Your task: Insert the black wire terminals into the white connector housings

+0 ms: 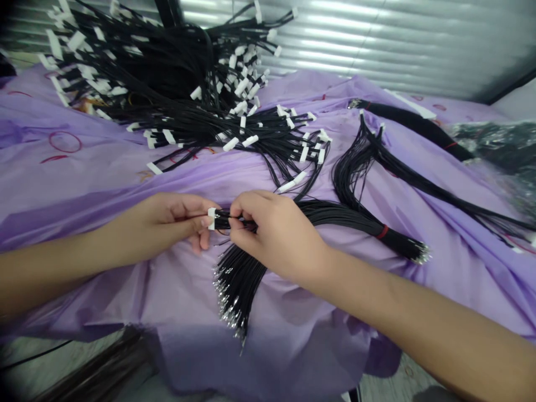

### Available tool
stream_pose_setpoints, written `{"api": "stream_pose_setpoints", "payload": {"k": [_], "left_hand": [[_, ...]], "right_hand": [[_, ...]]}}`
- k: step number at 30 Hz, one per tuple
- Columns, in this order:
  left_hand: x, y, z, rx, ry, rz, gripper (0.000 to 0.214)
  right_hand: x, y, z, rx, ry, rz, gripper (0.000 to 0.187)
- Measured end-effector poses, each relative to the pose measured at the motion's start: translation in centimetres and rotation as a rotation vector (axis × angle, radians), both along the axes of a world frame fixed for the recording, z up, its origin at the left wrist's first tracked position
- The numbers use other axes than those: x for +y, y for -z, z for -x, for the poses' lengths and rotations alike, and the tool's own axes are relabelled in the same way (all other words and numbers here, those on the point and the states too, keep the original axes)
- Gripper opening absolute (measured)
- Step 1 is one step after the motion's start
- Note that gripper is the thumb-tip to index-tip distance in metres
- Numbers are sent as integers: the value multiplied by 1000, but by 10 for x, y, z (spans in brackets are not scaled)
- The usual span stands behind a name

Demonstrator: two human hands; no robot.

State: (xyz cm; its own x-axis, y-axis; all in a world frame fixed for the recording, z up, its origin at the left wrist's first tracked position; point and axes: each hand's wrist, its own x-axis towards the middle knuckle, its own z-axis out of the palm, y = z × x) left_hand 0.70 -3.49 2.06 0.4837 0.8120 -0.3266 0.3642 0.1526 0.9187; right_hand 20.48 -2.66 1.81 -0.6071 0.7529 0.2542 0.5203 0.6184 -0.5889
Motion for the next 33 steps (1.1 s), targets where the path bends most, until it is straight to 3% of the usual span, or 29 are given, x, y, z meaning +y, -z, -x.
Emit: {"api": "stream_pose_setpoints", "payload": {"k": [15, 24, 33], "left_hand": [[1, -7, -5, 29, -61, 78, 14], [5, -7, -1, -190, -69, 230, 13], [4, -6, -2, -176, -88, 252, 14]], "right_hand": [[-1, 4, 4, -76, 42, 54, 9], [-1, 5, 3, -4, 62, 51, 9], [-2, 7, 4, 34, 45, 39, 10]]}}
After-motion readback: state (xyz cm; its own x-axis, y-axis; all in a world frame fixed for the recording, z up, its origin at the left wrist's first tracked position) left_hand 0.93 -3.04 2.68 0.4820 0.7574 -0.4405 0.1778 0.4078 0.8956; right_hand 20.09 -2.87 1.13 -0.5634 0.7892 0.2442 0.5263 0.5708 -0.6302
